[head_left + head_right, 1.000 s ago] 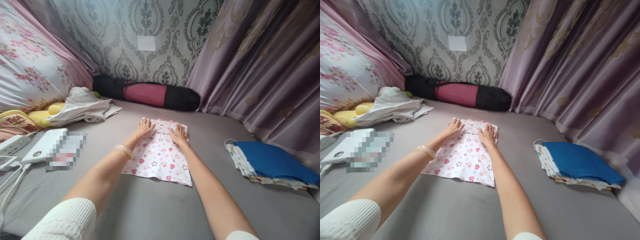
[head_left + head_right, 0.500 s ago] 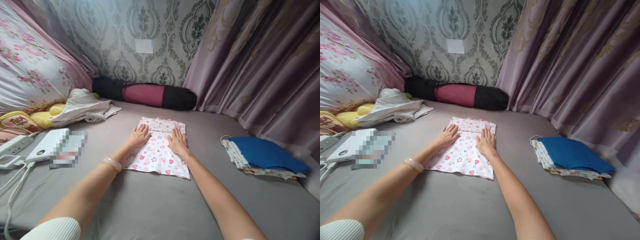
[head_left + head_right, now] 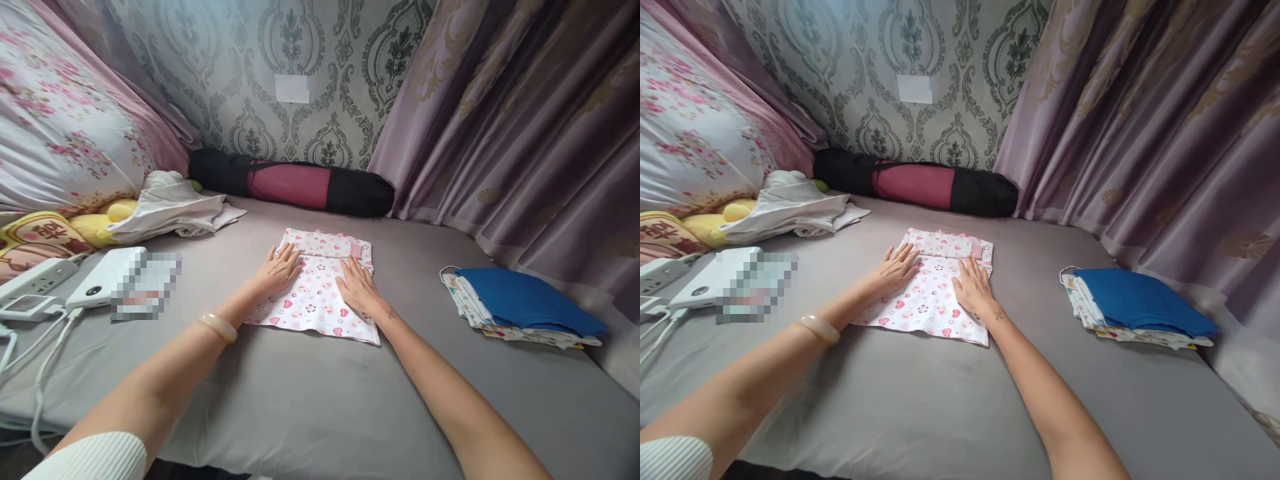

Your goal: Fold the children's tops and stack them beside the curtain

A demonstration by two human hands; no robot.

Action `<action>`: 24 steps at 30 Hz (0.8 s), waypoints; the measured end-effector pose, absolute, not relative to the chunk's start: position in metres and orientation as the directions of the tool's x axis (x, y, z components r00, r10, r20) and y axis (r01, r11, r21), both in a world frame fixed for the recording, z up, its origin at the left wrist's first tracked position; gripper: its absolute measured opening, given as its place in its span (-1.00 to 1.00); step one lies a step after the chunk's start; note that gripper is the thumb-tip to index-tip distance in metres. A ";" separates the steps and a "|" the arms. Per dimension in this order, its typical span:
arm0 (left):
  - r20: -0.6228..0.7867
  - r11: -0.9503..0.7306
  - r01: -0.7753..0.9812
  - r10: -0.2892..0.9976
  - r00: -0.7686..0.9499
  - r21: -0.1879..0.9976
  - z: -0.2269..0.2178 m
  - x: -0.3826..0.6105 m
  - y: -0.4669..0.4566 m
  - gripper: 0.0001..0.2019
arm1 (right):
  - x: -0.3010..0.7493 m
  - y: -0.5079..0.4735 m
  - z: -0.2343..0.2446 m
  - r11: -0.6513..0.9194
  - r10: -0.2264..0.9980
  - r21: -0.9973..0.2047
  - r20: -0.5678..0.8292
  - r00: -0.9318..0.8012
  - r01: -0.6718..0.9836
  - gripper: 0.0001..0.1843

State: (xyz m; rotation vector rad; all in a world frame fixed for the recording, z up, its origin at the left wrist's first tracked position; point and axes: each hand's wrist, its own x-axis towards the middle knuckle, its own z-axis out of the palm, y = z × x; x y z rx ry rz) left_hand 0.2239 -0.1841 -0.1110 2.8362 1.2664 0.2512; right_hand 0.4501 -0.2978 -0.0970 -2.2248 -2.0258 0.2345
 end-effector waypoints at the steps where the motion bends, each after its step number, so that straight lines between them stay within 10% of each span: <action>1: 0.143 -0.694 0.715 0.718 0.681 0.083 -0.109 0.219 -0.190 -0.45 | 0.449 -0.306 -0.095 -0.064 0.998 -0.206 -0.041 0.057 0.976 -0.33; 24: 0.109 -0.894 0.266 0.324 0.940 0.361 -0.066 0.182 -0.286 -0.68 | 0.437 -0.392 -0.074 0.281 0.959 -0.279 0.047 -0.279 0.918 -0.55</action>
